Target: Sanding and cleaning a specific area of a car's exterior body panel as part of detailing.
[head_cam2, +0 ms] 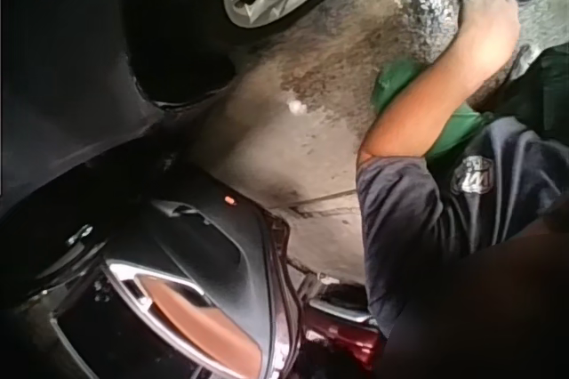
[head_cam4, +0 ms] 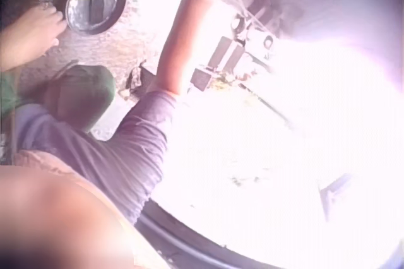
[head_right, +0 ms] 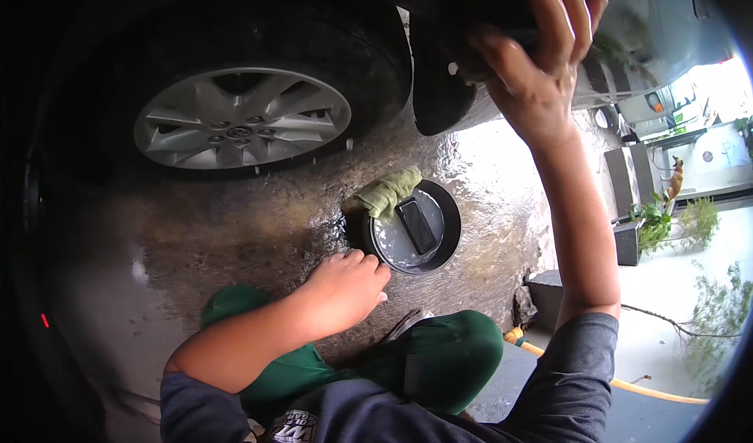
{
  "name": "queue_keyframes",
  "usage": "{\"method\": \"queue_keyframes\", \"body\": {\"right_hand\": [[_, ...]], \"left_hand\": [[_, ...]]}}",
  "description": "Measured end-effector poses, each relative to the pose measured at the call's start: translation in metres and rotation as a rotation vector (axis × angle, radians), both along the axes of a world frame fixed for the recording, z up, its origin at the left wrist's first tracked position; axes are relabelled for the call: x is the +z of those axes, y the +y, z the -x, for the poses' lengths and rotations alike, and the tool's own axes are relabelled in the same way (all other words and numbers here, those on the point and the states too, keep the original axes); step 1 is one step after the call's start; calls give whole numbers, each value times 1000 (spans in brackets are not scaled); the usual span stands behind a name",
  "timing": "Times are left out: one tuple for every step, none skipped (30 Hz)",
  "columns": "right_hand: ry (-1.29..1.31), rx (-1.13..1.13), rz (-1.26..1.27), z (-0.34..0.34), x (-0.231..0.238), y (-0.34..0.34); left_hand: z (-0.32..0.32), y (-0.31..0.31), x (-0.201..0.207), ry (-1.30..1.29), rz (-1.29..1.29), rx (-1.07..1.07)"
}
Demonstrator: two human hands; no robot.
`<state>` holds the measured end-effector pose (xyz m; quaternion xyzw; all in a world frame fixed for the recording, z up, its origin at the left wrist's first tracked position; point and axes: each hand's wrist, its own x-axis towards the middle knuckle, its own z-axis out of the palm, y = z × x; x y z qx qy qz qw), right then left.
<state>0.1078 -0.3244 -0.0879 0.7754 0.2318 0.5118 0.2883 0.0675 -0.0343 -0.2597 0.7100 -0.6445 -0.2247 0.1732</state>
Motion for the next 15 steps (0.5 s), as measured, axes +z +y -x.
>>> {"method": "queue_keyframes", "body": {"right_hand": [[8,2,8,1,1,-8],[27,31,4,-4,6,-6],[48,68,-8,-13,12,5],[56,11,-62,-16,15,23],[107,-71,8,-25,37,64],[165,-181,119,-24,63,92],[148,-154,84,-32,53,87],[157,-144,86,-31,45,68],[147,-38,19,-25,32,37],[139,57,-44,-14,20,8],[126,53,31,-3,11,-11],[43,66,71,2,-4,-26],[36,-41,86,8,-10,-27],[32,-155,106,14,-11,-22],[35,-155,107,11,-4,-20]], "left_hand": [[1,0,2,26,9,-1],[1,0,0,33,10,5],[-1,0,-2,19,-22,14],[-3,0,-4,7,-54,22],[-5,1,-8,26,-64,33],[-3,-6,-10,13,-18,17],[-7,-2,-15,-24,-32,45],[-7,-1,-14,-14,-31,55],[-7,-1,-9,-14,-35,56],[-5,-1,-4,-14,-32,48],[-5,0,-3,-9,-26,50],[-4,3,1,-8,-36,40],[-3,7,2,-5,-55,35],[-2,8,0,-1,-54,36],[-1,8,-1,-3,-54,43]]}}
